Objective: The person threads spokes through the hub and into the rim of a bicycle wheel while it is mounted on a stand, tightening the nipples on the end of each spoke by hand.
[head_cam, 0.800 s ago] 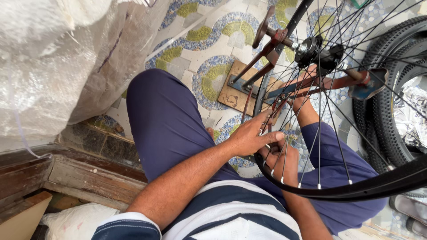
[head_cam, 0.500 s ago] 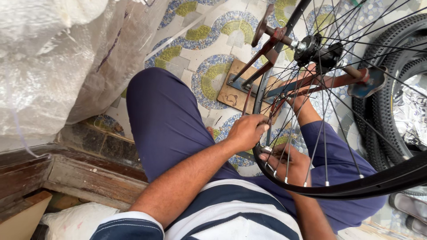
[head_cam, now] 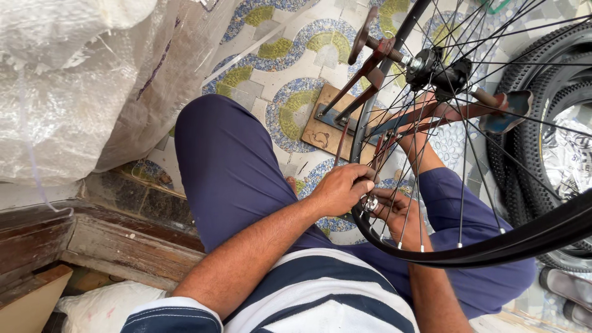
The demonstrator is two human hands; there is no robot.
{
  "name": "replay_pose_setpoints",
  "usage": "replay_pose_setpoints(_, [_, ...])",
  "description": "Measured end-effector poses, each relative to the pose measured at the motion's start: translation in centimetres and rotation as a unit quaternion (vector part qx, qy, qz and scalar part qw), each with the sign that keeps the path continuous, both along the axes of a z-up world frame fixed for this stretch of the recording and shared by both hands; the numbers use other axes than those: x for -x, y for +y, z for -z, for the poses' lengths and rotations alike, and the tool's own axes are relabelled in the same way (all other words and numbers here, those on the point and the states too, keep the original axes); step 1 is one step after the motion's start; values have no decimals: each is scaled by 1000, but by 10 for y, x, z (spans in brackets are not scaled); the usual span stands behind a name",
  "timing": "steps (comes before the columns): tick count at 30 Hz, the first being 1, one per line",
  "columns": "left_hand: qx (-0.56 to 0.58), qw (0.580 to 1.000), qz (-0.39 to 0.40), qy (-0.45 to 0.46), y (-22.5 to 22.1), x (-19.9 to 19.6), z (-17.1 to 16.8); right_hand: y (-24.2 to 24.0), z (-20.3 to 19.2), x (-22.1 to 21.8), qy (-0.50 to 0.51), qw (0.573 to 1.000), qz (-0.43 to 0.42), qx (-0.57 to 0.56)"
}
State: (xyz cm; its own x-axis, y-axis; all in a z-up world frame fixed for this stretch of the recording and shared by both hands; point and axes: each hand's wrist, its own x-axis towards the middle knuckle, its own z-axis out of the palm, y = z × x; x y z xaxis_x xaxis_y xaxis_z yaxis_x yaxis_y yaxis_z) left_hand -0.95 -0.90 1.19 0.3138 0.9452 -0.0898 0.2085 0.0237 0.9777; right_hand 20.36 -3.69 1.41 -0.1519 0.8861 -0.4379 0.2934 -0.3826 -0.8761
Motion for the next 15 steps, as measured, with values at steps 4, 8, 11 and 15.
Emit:
replay_pose_setpoints(4, [0,1000,2,-14,1,-2,0,-2,-8,0,-8,1000,8,-4])
replay_pose_setpoints(8, [22,1000,10,-14,1,0,1,-3,-15,8,3,1000,17,14])
replay_pose_setpoints(11, [41,999,20,-16,1,-2,3,-12,-25,17,-95,995,-8,-27])
replay_pose_setpoints(15, [54,989,111,-80,1,6,14,-20,-37,20,-58,996,-23,-62])
